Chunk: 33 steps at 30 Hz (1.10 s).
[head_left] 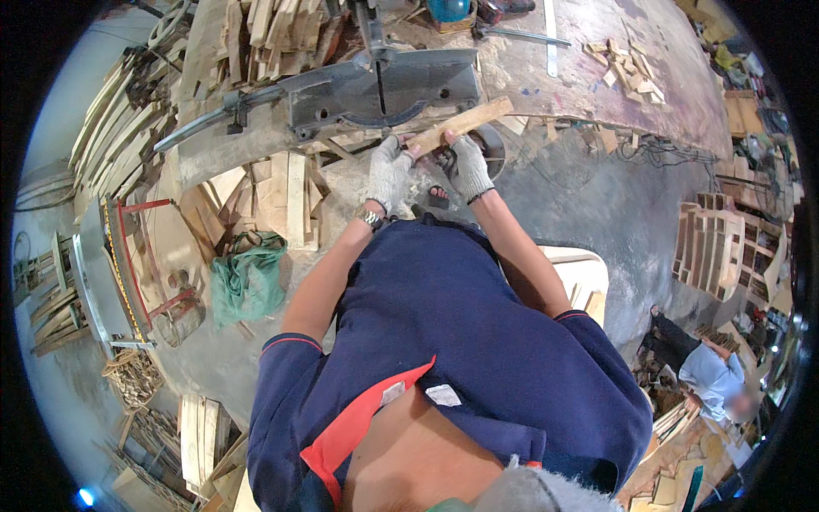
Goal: The person repeatedly places small wooden pieces on a chop saw and cuts them one at a time. After cutting, the person gathers the cut pieces and stacks them on a nearby surface.
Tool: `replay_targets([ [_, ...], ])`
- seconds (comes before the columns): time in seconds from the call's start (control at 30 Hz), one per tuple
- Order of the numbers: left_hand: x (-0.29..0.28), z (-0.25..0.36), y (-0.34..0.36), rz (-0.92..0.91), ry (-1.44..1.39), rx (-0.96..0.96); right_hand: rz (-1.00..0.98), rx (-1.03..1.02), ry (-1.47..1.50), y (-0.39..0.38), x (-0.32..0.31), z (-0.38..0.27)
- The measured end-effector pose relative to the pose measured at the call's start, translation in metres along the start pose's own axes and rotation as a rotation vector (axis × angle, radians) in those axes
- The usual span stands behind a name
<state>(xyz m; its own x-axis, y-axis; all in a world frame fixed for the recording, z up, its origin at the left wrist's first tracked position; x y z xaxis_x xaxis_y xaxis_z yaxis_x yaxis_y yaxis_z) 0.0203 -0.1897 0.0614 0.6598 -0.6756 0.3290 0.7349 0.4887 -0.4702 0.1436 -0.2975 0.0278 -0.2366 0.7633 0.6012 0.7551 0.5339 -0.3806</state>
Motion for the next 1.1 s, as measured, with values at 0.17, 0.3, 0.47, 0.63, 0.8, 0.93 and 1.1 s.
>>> replay_targets([
  [0.17,-0.072,0.024,0.046,0.273,0.039,0.098,-0.212,-0.042,-0.622,-0.006,0.023,-0.004],
  [0.3,-0.125,0.065,0.081,0.424,0.367,0.106,-0.127,0.097,-0.467,-0.028,-0.005,-0.003],
  [0.47,-0.142,0.093,0.071,0.779,1.25,0.415,0.013,-0.067,-0.484,-0.044,-0.055,-0.029],
  [0.63,-0.14,0.082,0.075,0.64,1.373,0.685,0.23,-0.356,-0.532,-0.048,-0.055,-0.117],
  [0.8,-0.137,0.081,0.1,0.588,1.414,0.769,0.055,-0.803,-0.645,-0.065,0.052,-0.242],
  [0.93,-0.142,0.09,0.119,0.599,1.448,0.778,-0.172,-1.118,-0.911,-0.09,0.17,-0.305],
  [1.1,-0.15,0.089,0.132,0.564,1.361,0.778,-0.438,-1.345,-1.186,-0.075,0.277,-0.319],
])
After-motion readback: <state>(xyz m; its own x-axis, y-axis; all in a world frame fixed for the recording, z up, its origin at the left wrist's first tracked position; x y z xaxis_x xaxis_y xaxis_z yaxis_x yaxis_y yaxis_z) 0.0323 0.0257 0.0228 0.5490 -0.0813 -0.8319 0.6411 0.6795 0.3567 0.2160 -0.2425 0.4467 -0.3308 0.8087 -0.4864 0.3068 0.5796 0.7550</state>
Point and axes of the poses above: each hand's wrist, its own y-axis towards the middle knuckle, its own x-axis out of the palm, z = x × y, the point moved 5 cm from there along y, towards the middle knuckle, and after that the axes turned 14 degrees about -x, right-handed, at the moved point
